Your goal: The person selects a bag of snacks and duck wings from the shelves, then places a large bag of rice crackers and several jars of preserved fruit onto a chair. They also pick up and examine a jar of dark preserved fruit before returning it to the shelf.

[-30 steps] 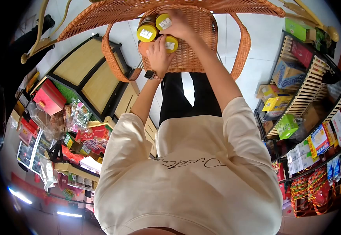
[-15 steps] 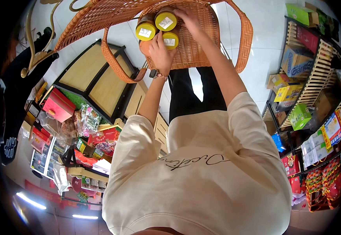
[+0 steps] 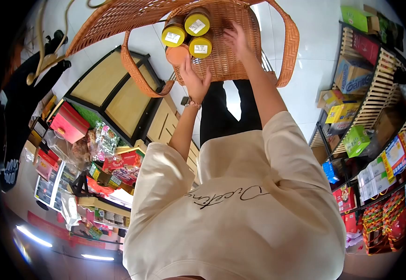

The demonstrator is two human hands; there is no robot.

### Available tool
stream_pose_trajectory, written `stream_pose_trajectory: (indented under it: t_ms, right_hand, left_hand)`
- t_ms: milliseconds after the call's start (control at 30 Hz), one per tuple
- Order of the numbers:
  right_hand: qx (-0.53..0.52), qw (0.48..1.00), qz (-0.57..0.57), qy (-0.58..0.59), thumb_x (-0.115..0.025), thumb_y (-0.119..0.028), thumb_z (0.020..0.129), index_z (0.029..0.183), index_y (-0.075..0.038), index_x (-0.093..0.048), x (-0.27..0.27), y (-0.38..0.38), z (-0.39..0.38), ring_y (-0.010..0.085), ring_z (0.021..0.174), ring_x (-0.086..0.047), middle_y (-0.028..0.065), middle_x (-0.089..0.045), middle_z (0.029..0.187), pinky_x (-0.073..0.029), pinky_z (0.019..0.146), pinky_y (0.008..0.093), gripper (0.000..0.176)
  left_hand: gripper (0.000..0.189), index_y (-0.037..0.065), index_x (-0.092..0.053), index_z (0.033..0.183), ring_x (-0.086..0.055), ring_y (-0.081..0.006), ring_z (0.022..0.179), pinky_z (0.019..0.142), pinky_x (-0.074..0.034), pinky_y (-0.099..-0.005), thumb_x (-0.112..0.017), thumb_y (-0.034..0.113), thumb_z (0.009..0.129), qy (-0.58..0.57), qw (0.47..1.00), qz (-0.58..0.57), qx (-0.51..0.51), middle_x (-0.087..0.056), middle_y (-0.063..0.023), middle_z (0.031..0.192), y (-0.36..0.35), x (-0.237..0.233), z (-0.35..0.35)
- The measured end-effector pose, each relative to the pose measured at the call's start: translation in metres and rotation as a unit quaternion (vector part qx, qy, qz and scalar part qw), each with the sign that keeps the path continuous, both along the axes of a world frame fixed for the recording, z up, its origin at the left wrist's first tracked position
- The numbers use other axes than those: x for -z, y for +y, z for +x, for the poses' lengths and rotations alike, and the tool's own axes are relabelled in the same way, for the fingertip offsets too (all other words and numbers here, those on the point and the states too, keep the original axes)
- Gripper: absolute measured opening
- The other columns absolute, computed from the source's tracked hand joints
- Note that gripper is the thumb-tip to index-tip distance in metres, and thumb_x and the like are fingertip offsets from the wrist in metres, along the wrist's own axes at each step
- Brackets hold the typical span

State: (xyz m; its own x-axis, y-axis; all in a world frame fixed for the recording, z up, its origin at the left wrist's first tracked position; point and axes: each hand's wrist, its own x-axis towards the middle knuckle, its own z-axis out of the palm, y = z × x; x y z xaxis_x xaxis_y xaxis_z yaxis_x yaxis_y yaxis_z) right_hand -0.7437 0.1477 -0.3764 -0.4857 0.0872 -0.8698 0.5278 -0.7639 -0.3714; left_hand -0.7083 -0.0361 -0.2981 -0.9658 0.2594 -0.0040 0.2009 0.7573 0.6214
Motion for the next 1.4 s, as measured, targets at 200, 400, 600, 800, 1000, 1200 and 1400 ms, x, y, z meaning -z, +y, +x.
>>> stream_pose_trajectory:
  t_ms: [200,400,600,800,1000,1200,1400]
  right_hand:
    - [-0.157,0.985,0.047,-0.051,-0.047,-0.052,0.084,0.131,-0.007,-0.037,-0.002,0.006,0.046,0.0306,0.117,-0.044,0.017,-0.045,0.128,-0.036,0.095,0.0419,0.066]
    - [-0.571,0.779,0.253,0.06,-0.052,-0.038,0.085,0.112,-0.006,-0.056,-0.038,0.034,0.057,0.0225,0.097,-0.058,0.0122,-0.061,0.104,-0.045,0.081,0.035,0.042]
    - [-0.666,0.621,0.389,0.142,-0.053,-0.046,0.081,0.099,-0.003,-0.061,-0.07,0.073,0.062,0.0312,0.092,-0.06,0.019,-0.063,0.096,-0.044,0.082,0.0372,0.047]
    - [-0.67,0.639,0.333,0.181,-0.052,-0.048,0.083,0.097,-0.008,-0.057,-0.1,0.034,0.056,0.0144,0.052,-0.052,0.0056,-0.058,0.068,-0.039,0.042,0.0261,0.043]
    - [-0.771,0.534,0.261,0.23,-0.056,-0.034,0.084,0.106,-0.004,-0.057,-0.098,-0.092,0.144,0.0209,0.053,-0.056,0.0129,-0.059,0.071,-0.048,0.048,0.0343,0.038]
    - [-0.916,0.247,0.139,0.284,-0.057,-0.031,0.083,0.097,-0.007,-0.059,-0.145,-0.158,0.325,0.0175,0.061,-0.057,0.0091,-0.062,0.074,-0.047,0.053,0.0317,0.028]
    - [-0.923,-0.062,0.006,0.379,-0.06,-0.023,0.082,0.099,-0.003,-0.06,-0.159,-0.194,0.471,0.0138,0.061,-0.059,0.0061,-0.062,0.074,-0.048,0.057,0.0274,0.026]
  left_hand:
    - [0.063,-0.001,-0.035,0.129,-0.047,-0.038,0.102,0.09,-0.039,-0.0412,-0.063,0.014,0.074,-0.159,0.981,0.012,-0.114,-0.046,-0.0236,0.114,-0.048,-0.036,0.086]
    - [0.049,0.003,-0.052,0.116,-0.06,-0.0317,0.096,0.084,-0.046,-0.0372,-0.059,0.033,0.078,-0.522,0.834,-0.074,-0.161,-0.063,-0.0195,0.098,-0.13,-0.012,0.207]
    - [0.034,0.0,-0.057,0.109,-0.06,-0.0155,0.079,0.071,-0.049,-0.0272,-0.054,0.02,0.081,-0.377,0.817,0.205,-0.384,-0.065,-0.0103,0.088,-0.122,-0.04,0.255]
    - [0.032,0.005,-0.057,0.11,-0.059,-0.0158,0.075,0.069,-0.047,-0.0272,-0.055,0.021,0.082,-0.249,0.799,0.275,-0.473,-0.064,-0.0082,0.084,-0.088,-0.103,0.327]
    - [0.031,0.005,-0.06,0.105,-0.061,-0.0192,0.079,0.071,-0.048,-0.0305,-0.056,0.023,0.08,-0.19,0.714,0.242,-0.629,-0.065,-0.0114,0.089,-0.02,-0.074,0.544]
    - [0.033,0.0,-0.063,0.097,-0.061,-0.0191,0.07,0.066,-0.05,-0.0314,-0.049,0.022,0.077,-0.146,0.478,0.255,-0.828,-0.065,-0.0111,0.081,0.086,-0.045,0.739]
    - [0.033,0.001,-0.061,0.102,-0.06,-0.0166,0.071,0.066,-0.049,-0.0302,-0.051,0.024,0.08,-0.055,0.223,0.308,-0.923,-0.065,-0.0073,0.082,0.194,-0.053,0.817]
